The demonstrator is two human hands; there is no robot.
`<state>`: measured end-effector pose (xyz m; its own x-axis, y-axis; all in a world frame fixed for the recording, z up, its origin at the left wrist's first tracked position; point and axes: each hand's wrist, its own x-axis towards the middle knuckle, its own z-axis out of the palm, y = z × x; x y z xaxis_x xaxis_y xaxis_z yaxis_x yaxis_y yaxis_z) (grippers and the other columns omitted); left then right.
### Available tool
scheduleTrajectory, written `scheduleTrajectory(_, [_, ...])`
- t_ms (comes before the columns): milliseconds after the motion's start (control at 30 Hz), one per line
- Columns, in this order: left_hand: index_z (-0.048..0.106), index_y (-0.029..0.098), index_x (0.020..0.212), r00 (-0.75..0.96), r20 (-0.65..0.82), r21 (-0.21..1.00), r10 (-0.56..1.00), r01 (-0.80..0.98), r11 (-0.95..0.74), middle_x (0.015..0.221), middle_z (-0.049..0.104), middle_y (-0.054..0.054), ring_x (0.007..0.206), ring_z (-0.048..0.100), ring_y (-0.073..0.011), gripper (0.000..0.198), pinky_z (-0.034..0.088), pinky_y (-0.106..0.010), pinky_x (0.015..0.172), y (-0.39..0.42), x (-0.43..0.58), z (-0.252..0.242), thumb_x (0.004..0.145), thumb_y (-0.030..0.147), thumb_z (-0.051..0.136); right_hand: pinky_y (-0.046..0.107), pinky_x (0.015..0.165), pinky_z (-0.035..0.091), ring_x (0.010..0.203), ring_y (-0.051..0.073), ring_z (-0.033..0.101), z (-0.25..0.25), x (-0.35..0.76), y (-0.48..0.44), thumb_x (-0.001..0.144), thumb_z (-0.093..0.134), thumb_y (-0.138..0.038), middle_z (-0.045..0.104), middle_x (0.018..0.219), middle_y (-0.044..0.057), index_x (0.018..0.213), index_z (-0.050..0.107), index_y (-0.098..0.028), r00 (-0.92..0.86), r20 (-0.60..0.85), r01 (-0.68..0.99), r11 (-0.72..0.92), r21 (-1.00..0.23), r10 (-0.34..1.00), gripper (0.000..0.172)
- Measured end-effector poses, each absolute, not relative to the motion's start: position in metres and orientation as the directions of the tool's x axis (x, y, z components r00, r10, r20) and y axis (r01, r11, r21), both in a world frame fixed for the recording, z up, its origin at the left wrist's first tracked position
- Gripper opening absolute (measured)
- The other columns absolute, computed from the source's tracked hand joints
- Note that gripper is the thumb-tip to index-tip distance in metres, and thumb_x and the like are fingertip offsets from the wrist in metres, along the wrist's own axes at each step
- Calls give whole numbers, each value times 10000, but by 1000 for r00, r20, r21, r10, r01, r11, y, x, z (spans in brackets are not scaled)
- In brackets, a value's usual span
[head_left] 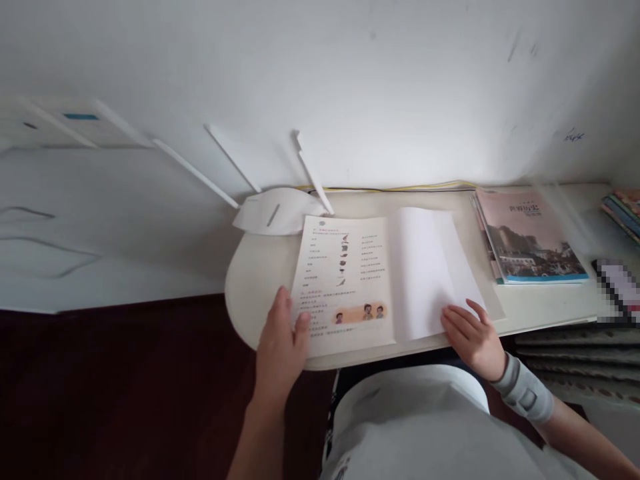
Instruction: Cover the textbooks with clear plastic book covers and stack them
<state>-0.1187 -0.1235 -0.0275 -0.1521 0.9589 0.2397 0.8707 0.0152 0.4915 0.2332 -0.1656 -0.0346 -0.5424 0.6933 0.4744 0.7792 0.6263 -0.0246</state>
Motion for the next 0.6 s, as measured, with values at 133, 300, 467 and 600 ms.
scheduleTrajectory(133, [113,232,1440,-198,124,576,972,813,92,1368,467,-114,1210,494,-249,560,483,-400,913,-125,-133,-29,922,380,268,422,969,422,1113,202,560,-34,231,-168,872,474,-91,650,1129,105,1070,633,-142,-558,454,778,628,-5,695,259])
scheduleTrajectory(300, [100,224,1442,-203,81,630,976,769,108,1356,479,-121,1196,507,-262,561,556,-353,740,-123,-146,-30,923,392,233,372,886,482,1094,202,576,-28,230,-170,868,425,-49,643,1140,126,1083,633,-124,-574,409,788,615,37,710,308])
scheduleTrajectory(467, [131,167,1438,-150,167,581,974,814,26,1298,535,-127,1167,533,-239,560,447,-416,964,-120,-154,-40,924,374,217,371,916,473,1104,196,573,-29,238,-174,865,391,-30,635,1154,132,1096,627,-111,-555,409,805,592,43,725,340])
scheduleTrajectory(600, [228,140,1416,-130,191,514,973,858,13,1257,571,-123,1177,523,-231,534,403,-403,1005,-120,-153,-40,924,348,225,405,979,424,1110,187,569,-25,244,-180,874,382,-46,643,1143,115,1091,630,-137,-539,394,811,585,5,745,341])
